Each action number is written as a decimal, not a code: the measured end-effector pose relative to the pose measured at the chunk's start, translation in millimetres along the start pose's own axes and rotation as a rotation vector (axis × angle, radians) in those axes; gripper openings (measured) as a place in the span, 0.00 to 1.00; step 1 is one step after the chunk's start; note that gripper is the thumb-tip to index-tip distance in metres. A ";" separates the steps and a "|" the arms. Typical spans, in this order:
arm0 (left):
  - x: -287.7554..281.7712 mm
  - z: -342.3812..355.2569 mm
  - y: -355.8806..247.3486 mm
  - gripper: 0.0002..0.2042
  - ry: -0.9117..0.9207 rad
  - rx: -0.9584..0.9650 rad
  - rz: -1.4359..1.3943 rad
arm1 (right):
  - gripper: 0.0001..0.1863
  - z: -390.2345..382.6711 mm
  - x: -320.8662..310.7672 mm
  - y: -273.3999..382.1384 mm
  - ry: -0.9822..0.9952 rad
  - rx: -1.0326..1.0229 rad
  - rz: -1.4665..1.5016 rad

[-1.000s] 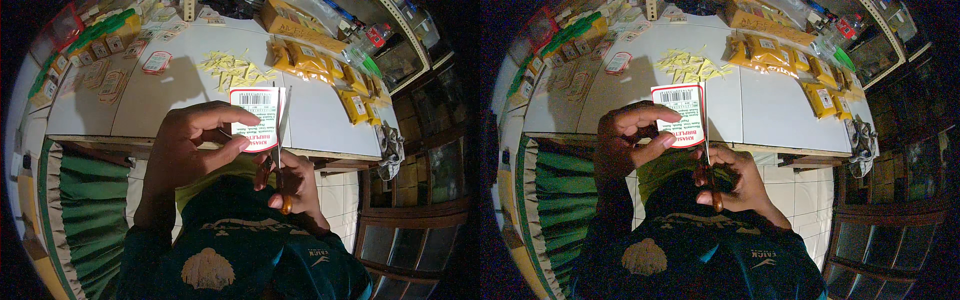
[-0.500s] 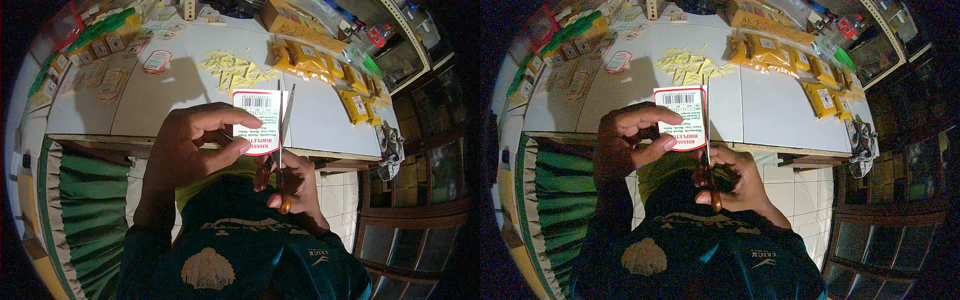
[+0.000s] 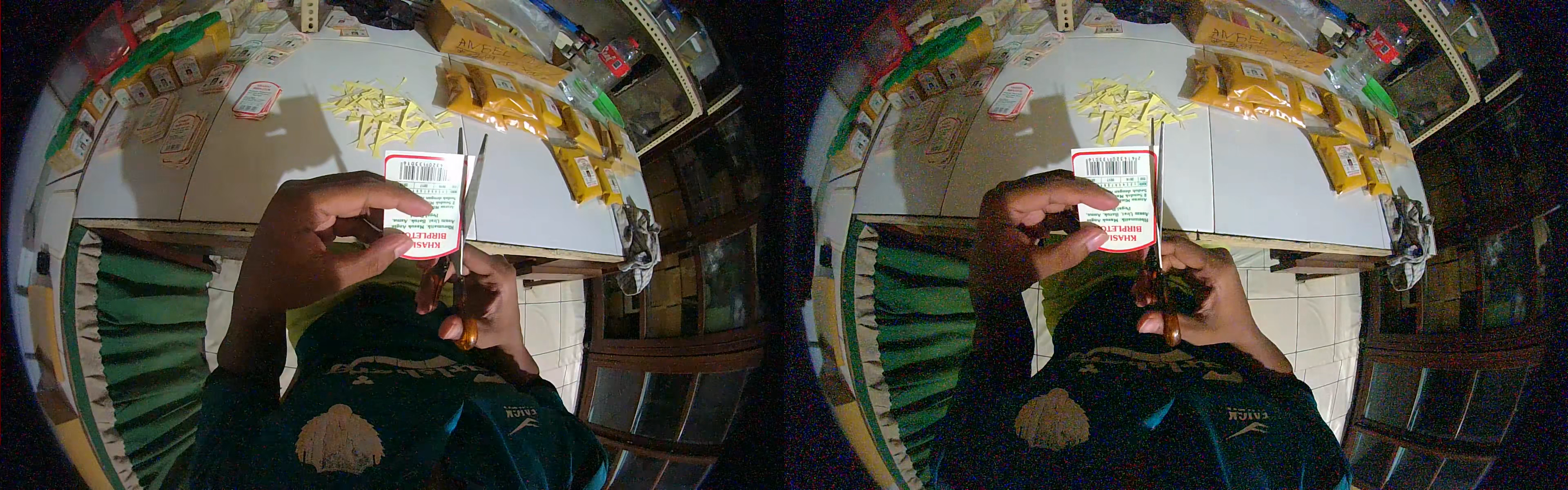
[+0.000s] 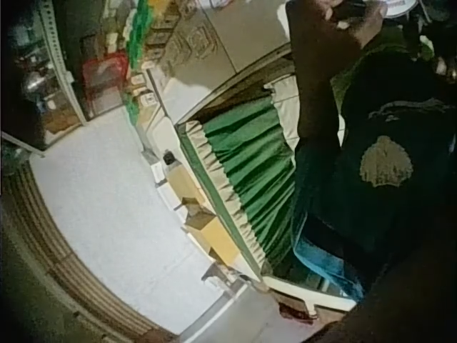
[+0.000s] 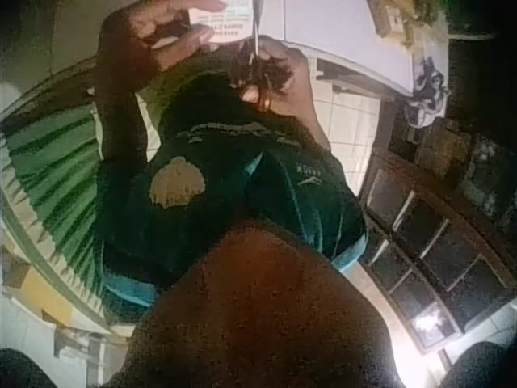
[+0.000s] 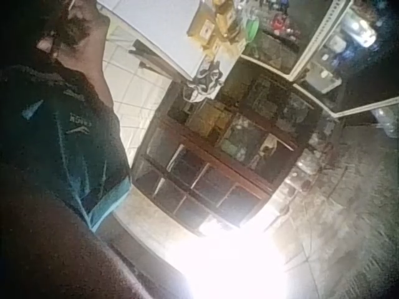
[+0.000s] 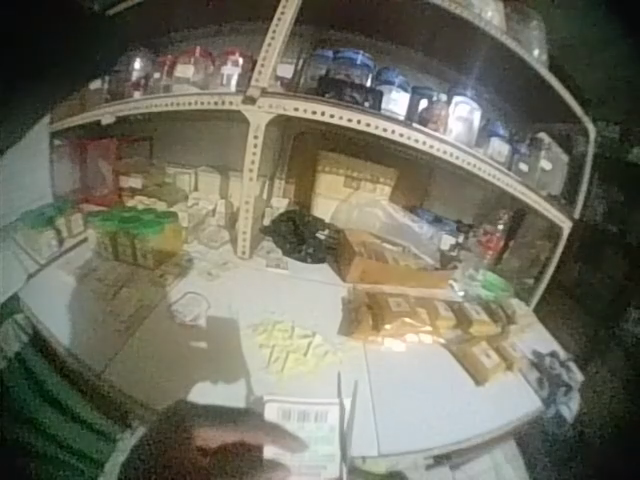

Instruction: Using scissors to cut out printed paper labels for herbal beverage packets.

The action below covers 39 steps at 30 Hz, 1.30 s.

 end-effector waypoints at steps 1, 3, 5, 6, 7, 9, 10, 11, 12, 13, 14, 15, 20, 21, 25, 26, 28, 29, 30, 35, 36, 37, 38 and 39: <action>-0.9 -0.8 -1.1 0.13 -0.006 0.001 0.008 | 0.34 -0.3 0.7 0.0 -0.003 0.013 -0.005; -1.6 -2.4 -0.8 0.13 -0.015 -0.005 0.006 | 0.34 0.3 2.5 1.1 -0.003 0.027 -0.009; -1.6 -2.4 -0.5 0.13 -0.017 -0.011 0.002 | 0.34 0.7 4.1 4.8 0.003 -0.010 0.041; -0.4 -2.7 0.0 0.13 0.010 -0.024 -0.001 | 0.34 1.0 3.6 5.0 0.002 -0.011 0.040; 1.2 -2.6 1.0 0.13 0.038 -0.037 -0.005 | 0.34 1.7 3.2 6.1 0.015 -0.036 0.043; 2.0 -2.3 -0.1 0.13 0.036 -0.020 0.006 | 0.34 0.9 4.1 6.9 0.024 -0.061 0.044; 1.9 -2.7 -1.0 0.13 0.025 -0.006 0.022 | 0.34 0.6 4.3 5.0 0.000 -0.051 0.063; 2.5 -2.8 -0.5 0.13 0.023 -0.008 0.023 | 0.35 0.1 3.8 3.4 -0.025 -0.040 0.082; 2.6 -2.8 0.4 0.13 0.011 -0.006 0.008 | 0.35 -0.3 3.9 3.0 -0.023 -0.039 0.084; 1.8 -2.4 1.2 0.13 -0.003 -0.003 -0.008 | 0.35 -0.1 3.6 2.1 -0.021 -0.010 0.076; 1.0 -2.2 2.7 0.13 -0.005 -0.006 -0.009 | 0.36 0.5 3.1 0.4 -0.019 0.019 0.069; 0.0 -1.9 4.7 0.13 -0.008 -0.012 -0.017 | 0.36 1.5 2.4 -0.7 -0.018 0.024 0.071; 2.2 -3.0 -1.1 0.13 0.040 -0.043 0.010 | 0.35 1.6 4.7 12.3 -0.009 -0.055 0.073; 2.7 -1.7 -1.8 0.13 0.025 -0.020 0.015 | 0.35 2.1 4.0 12.2 -0.010 -0.053 0.073; 1.3 -2.8 -0.2 0.13 0.006 -0.001 0.057 | 0.36 0.4 2.7 4.3 -0.033 -0.024 0.078; 1.2 -2.8 -0.1 0.13 0.007 -0.001 0.057 | 0.36 -0.4 2.2 3.1 -0.048 -0.011 0.082; 1.5 -3.0 2.8 0.13 0.023 -0.043 0.040 | 0.36 -1.5 1.5 2.4 -0.048 -0.002 0.073; 1.3 -3.3 3.0 0.13 0.023 -0.044 0.041 | 0.35 -1.9 1.4 1.7 -0.047 0.008 0.064; 1.5 -3.6 2.7 0.13 0.025 -0.028 0.047 | 0.35 -1.4 2.5 1.6 -0.046 0.008 0.065; 4.1 -5.9 1.8 0.13 0.027 0.024 0.058 | 0.34 0.6 2.0 8.1 -0.043 -0.068 0.061; 4.2 -6.0 1.6 0.13 0.041 -0.015 0.036 | 0.34 0.4 1.4 7.5 -0.043 -0.068 0.062; 4.1 -5.3 4.2 0.13 0.055 -0.055 0.014 | 0.33 1.0 -0.3 4.7 -0.043 -0.073 0.037; 2.3 -4.2 5.4 0.13 0.055 -0.056 0.015 | 0.32 1.6 -1.4 2.7 -0.044 -0.078 0.013; 1.9 -3.1 8.0 0.14 0.088 -0.077 0.012 | 0.32 2.6 -1.3 1.6 -0.043 -0.078 0.014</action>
Point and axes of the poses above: each hand's wrist, its own z-axis towards the middle knuckle, its own x-axis out of the palm, y = z × x, the point moved 6 cm from there along z, towards the middle knuckle, and after that the axes turned 2 degrees about y, right-handed, at the moved point
